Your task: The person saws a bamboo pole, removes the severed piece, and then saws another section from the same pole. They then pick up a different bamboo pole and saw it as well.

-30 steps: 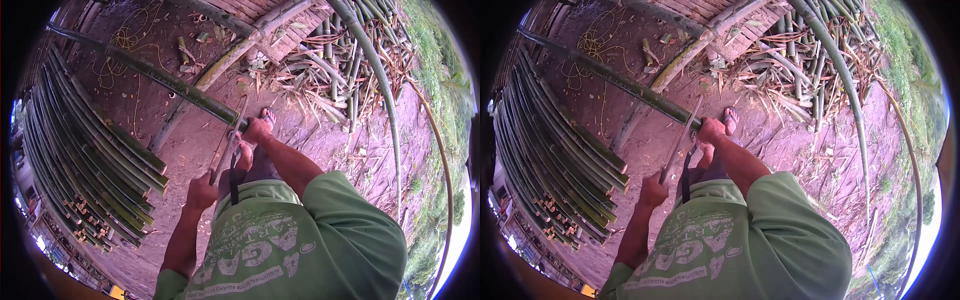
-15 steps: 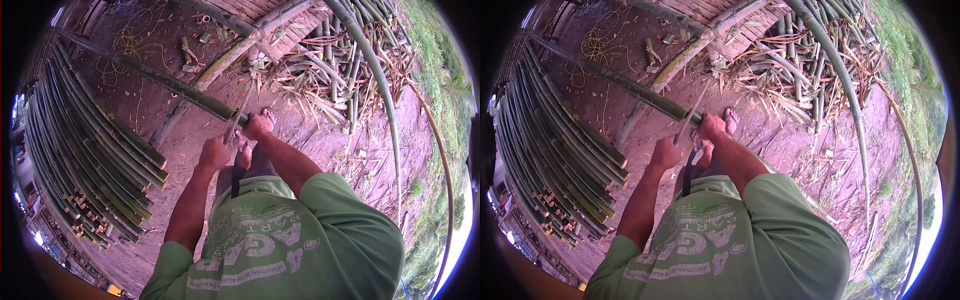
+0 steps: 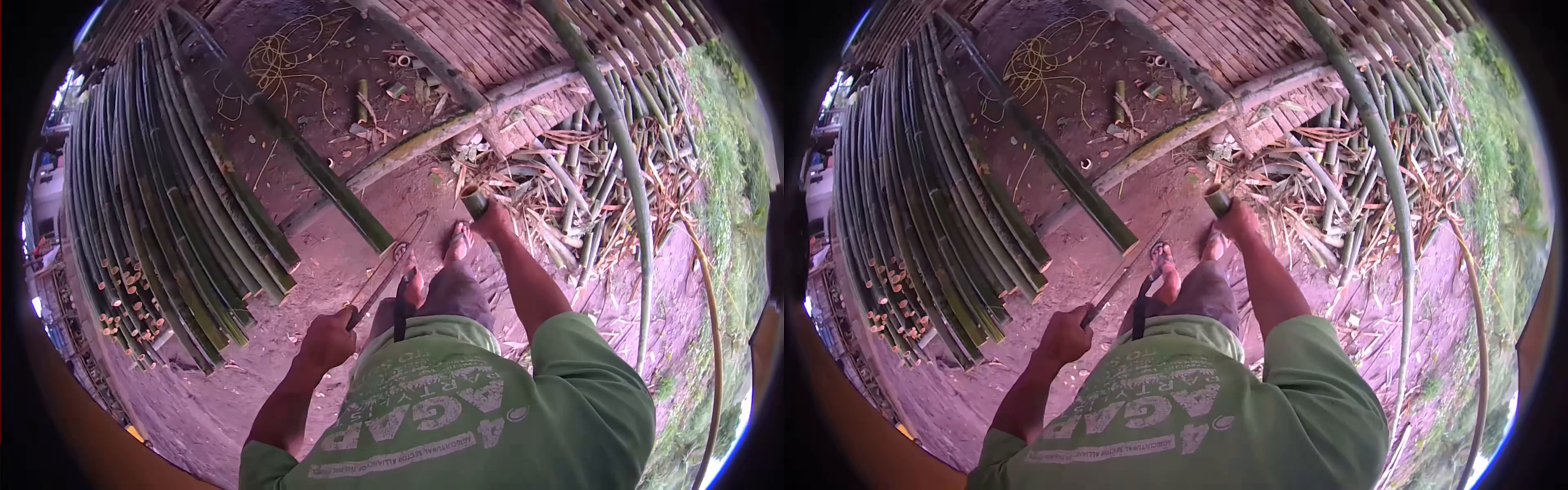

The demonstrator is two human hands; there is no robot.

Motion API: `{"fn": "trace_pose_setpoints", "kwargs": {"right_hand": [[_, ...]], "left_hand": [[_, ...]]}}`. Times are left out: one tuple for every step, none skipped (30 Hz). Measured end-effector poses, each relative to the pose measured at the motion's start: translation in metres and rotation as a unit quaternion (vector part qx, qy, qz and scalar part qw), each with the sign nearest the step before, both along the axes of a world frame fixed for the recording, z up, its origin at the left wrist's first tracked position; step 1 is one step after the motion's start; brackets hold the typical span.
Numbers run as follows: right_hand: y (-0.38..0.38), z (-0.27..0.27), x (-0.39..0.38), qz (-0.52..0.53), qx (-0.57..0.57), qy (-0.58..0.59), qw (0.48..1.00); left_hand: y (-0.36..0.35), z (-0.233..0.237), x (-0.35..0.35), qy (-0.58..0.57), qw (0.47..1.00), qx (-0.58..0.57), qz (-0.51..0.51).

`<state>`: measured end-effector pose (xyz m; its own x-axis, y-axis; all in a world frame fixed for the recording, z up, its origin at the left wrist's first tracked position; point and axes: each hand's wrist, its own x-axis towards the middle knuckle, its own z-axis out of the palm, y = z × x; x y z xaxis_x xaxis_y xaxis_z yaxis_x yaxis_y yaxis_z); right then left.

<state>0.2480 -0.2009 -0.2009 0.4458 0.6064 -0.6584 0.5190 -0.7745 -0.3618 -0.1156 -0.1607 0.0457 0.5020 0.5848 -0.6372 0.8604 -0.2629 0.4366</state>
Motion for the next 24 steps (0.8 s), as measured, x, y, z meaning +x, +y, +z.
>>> {"fn": "trace_pose_setpoints", "kwargs": {"right_hand": [[-0.003, 0.001, 0.006, 0.022, 0.018, -0.019, 0.999], [-0.004, 0.003, 0.010, 0.027, 0.012, -0.039, 0.999], [-0.002, 0.009, 0.013, 0.000, 0.001, -0.005, 1.000], [-0.004, 0.008, 0.010, 0.022, 0.007, -0.055, 0.998], [-0.007, 0.004, 0.008, 0.019, 0.034, -0.055, 0.998], [-0.010, 0.005, 0.002, 0.017, 0.034, -0.044, 0.998], [-0.007, 0.007, -0.002, 0.012, 0.034, -0.033, 0.999], [-0.001, 0.002, -0.007, 0.011, 0.042, -0.035, 0.998], [-0.002, -0.011, -0.016, 0.012, 0.042, -0.037, 0.998], [-0.007, -0.014, -0.027, 0.014, 0.039, -0.038, 0.998], [-0.011, -0.017, -0.032, 0.022, 0.025, -0.029, 0.999], [-0.006, -0.012, -0.038, 0.030, 0.013, -0.021, 0.999], [0.001, -0.007, -0.043, 0.037, 0.003, -0.014, 0.999], [0.003, -0.002, -0.047, 0.032, 0.001, -0.002, 0.999], [0.001, -0.007, -0.049, 0.029, 0.013, -0.002, 0.999], [-0.002, -0.014, -0.049, 0.024, 0.027, -0.004, 0.999], [-0.002, -0.016, -0.046, 0.019, 0.042, -0.008, 0.999], [-0.002, -0.012, -0.044, 0.018, 0.038, -0.020, 0.999], [-0.001, -0.004, -0.044, 0.018, 0.034, -0.031, 0.999], [-0.001, 0.002, -0.044, 0.018, 0.031, -0.042, 0.998], [-0.004, 0.003, -0.043, 0.017, 0.035, -0.033, 0.999], [-0.006, 0.004, -0.041, 0.015, 0.040, -0.024, 0.999], [-0.009, 0.005, -0.042, 0.012, 0.048, -0.014, 0.999], [-0.007, 0.013, -0.045, 0.012, 0.023, -0.009, 1.000]], "left_hand": [[0.002, -0.003, -0.012, 0.047, 0.999, -0.013, -0.005], [0.002, 0.005, -0.019, 0.106, 0.994, -0.030, -0.007], [0.001, 0.013, -0.027, 0.164, 0.985, -0.047, -0.009], [-0.005, 0.016, -0.050, 0.207, 0.977, -0.044, -0.010], [-0.014, 0.021, -0.083, 0.251, 0.967, -0.041, -0.011], [-0.023, 0.033, -0.112, 0.279, 0.960, -0.038, -0.008], [-0.030, 0.047, -0.142, 0.307, 0.951, -0.033, -0.009], [-0.039, 0.057, -0.175, 0.299, 0.954, -0.025, 0.018], [-0.050, 0.066, -0.196, 0.293, 0.955, -0.024, 0.044], [-0.052, 0.084, -0.195, 0.265, 0.962, -0.033, 0.053], [-0.051, 0.102, -0.192, 0.238, 0.968, -0.044, 0.062], [-0.049, 0.111, -0.188, 0.210, 0.974, -0.054, 0.072], [-0.047, 0.108, -0.182, 0.170, 0.981, -0.057, 0.071], [-0.045, 0.103, -0.170, 0.129, 0.987, -0.057, 0.071], [-0.039, 0.096, -0.156, 0.089, 0.992, -0.055, 0.068], [-0.028, 0.085, -0.137, 0.062, 0.994, -0.060, 0.061], [-0.015, 0.071, -0.118, 0.033, 0.996, -0.063, 0.054], [-0.003, 0.052, -0.107, 0.035, 0.998, -0.039, 0.017], [0.011, 0.038, -0.096, 0.036, 0.999, -0.014, -0.017], [0.031, 0.033, -0.085, 0.067, 0.997, -0.016, -0.038], [0.047, 0.029, -0.077, 0.100, 0.993, -0.018, -0.060], [0.056, 0.028, -0.076, 0.109, 0.991, -0.017, -0.072], [0.065, 0.027, -0.077, 0.119, 0.989, -0.014, -0.085], [0.075, 0.028, -0.078, 0.130, 0.987, -0.005, -0.096]]}}
